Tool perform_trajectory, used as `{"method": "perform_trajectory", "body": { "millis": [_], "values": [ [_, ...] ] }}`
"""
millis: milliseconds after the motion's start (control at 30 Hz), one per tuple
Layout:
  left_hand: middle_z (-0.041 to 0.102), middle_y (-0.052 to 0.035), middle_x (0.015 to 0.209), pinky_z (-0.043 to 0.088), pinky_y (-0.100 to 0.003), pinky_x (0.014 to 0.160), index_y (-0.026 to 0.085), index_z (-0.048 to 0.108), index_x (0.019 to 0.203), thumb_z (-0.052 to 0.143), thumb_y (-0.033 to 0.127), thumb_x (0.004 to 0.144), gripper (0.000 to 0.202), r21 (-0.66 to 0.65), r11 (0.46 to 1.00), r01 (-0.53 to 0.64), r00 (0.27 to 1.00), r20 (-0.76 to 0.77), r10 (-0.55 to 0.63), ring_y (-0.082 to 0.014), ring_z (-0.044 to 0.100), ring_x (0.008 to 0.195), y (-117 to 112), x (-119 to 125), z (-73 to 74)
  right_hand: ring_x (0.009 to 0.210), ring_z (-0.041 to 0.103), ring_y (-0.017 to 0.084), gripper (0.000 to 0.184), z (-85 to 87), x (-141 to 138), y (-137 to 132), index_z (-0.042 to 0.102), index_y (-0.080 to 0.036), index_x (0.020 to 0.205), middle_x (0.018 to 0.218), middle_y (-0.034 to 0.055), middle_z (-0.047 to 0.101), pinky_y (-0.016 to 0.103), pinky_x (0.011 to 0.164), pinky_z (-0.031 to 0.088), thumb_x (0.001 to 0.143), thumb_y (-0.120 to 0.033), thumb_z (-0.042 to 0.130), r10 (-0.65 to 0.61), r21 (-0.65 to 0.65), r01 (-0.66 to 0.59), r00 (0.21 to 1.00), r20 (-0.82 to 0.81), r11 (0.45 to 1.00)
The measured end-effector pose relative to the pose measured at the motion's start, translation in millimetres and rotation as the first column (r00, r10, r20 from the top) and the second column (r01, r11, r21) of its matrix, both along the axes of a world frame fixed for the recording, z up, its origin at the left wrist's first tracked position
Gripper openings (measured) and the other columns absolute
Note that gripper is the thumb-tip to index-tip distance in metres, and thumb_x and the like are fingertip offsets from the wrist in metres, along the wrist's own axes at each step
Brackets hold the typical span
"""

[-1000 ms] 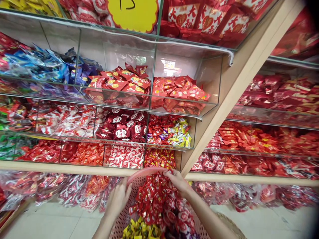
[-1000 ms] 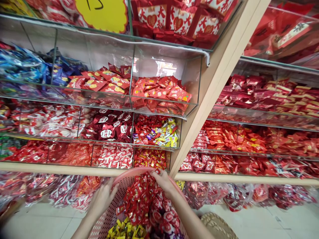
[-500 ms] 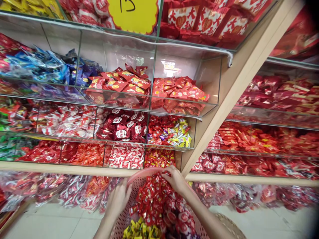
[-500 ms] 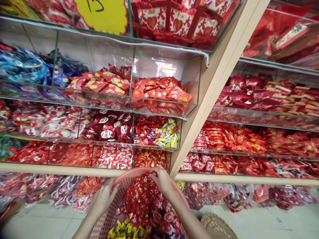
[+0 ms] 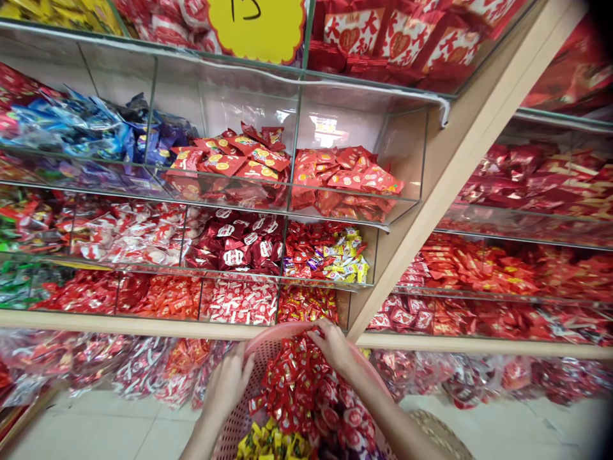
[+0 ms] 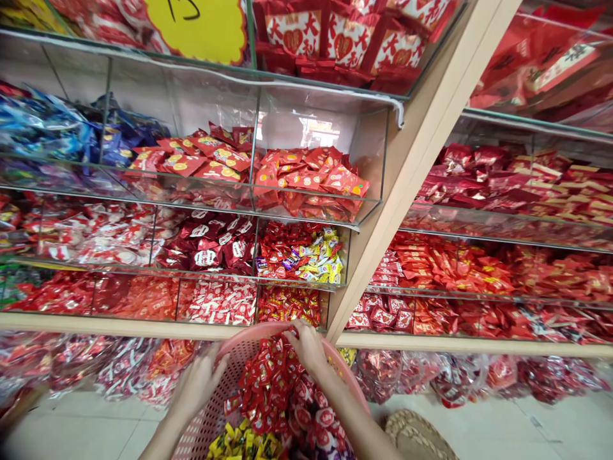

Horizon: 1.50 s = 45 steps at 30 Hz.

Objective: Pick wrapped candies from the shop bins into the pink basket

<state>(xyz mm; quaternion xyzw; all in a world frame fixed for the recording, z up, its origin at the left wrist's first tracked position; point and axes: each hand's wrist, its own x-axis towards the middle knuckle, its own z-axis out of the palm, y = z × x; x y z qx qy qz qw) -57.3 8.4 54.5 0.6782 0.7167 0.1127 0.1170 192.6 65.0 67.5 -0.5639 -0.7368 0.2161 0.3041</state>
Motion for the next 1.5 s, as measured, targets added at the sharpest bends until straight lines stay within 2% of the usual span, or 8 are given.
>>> {"method": "perform_trajectory", "body": {
  "millis": [367,500,633,833,1000,1100,1300,1500],
  "values": [
    [0.065,-0.0107,0.111,0.047,-0.028,0.070,0.019,0.046,0.124,0.029,0.036,0.090,0.041,0.012,1.000,-0.003,1.000,-0.004,0.003,-0.0209,0.065,0.090,0.6,-0.8,-1.8,0.082,0.061,0.019,0.024,-1.2,1.1,-1.5,0.058,-0.019,0.095,0.089,0.0070,0.065,0.031,0.077,0.045,0.082,-0.038,0.049,-0.087,0.026,0.098,0.958,-0.272,0.995],
    [0.062,-0.0110,0.116,0.047,-0.029,0.073,0.018,0.044,0.124,0.027,0.035,0.091,0.041,0.010,1.000,0.012,1.000,0.011,-0.012,-0.0212,0.064,0.094,0.4,-1.1,-1.7,0.054,0.053,0.012,0.031,4.8,0.4,-3.3,0.058,-0.017,0.083,0.077,0.0040,0.064,0.026,0.055,0.043,0.076,-0.047,0.053,-0.238,-0.236,0.122,0.793,-0.561,0.964],
    [0.061,-0.0106,0.119,0.046,-0.030,0.076,0.018,0.043,0.125,0.025,0.035,0.091,0.042,0.010,1.000,0.015,1.000,0.027,-0.015,-0.0219,0.063,0.097,-0.4,-0.5,-0.2,0.046,0.045,0.007,0.031,10.5,-1.1,-12.6,0.060,-0.016,0.082,0.078,0.0025,0.065,0.021,0.046,0.037,0.068,-0.044,0.060,-0.404,-0.521,-0.027,0.597,-0.693,0.853],
    [0.062,-0.0122,0.117,0.046,-0.031,0.076,0.016,0.042,0.125,0.023,0.035,0.091,0.044,-0.011,1.000,0.023,0.999,0.032,-0.023,-0.0226,0.063,0.095,-0.4,-0.1,1.0,0.062,0.054,0.010,0.029,18.4,-4.5,-28.3,0.059,-0.019,0.092,0.091,0.0029,0.063,0.020,0.053,0.043,0.064,-0.023,0.059,-0.401,-0.555,-0.132,0.559,-0.726,0.821],
    [0.063,-0.0120,0.116,0.045,-0.031,0.077,0.016,0.041,0.126,0.024,0.034,0.091,0.043,-0.011,1.000,0.026,0.999,0.041,-0.026,-0.0220,0.063,0.096,0.5,-0.9,-1.8,0.084,0.058,0.016,0.035,6.6,-12.0,-34.8,0.055,-0.021,0.103,0.100,0.0053,0.059,0.030,0.076,0.048,0.069,-0.014,0.051,-0.014,-0.195,-0.109,0.841,-0.541,0.975],
    [0.061,-0.0124,0.118,0.045,-0.031,0.079,0.016,0.041,0.126,0.024,0.034,0.091,0.043,0.006,1.000,0.026,0.999,0.045,-0.027,-0.0225,0.062,0.100,0.7,-1.3,-3.4,0.097,0.055,0.019,0.030,0.0,-20.3,-42.3,0.056,-0.022,0.101,0.105,0.0066,0.054,0.034,0.088,0.045,0.075,-0.013,0.048,0.161,0.068,-0.147,0.935,-0.317,0.987],
    [0.063,-0.0119,0.114,0.045,-0.031,0.075,0.017,0.041,0.125,0.023,0.035,0.091,0.042,-0.008,1.000,0.029,0.999,0.027,-0.029,-0.0225,0.064,0.094,1.3,-1.4,-2.7,0.095,0.058,0.016,0.025,-14.0,-31.3,-51.3,0.059,-0.022,0.100,0.108,0.0064,0.054,0.026,0.085,0.048,0.088,-0.017,0.037,0.238,0.081,-0.232,0.969,-0.070,0.969],
    [0.063,-0.0110,0.114,0.045,-0.029,0.075,0.018,0.043,0.124,0.025,0.035,0.091,0.041,-0.008,1.000,0.026,1.000,0.016,-0.025,-0.0213,0.064,0.094,1.5,-1.4,-2.0,0.120,0.046,0.017,0.039,-39.0,-28.7,-42.2,0.049,-0.024,0.122,0.130,0.0045,0.051,0.033,0.105,0.036,0.088,-0.010,0.036,0.274,0.233,-0.358,0.904,0.327,0.904]
  ]
}}
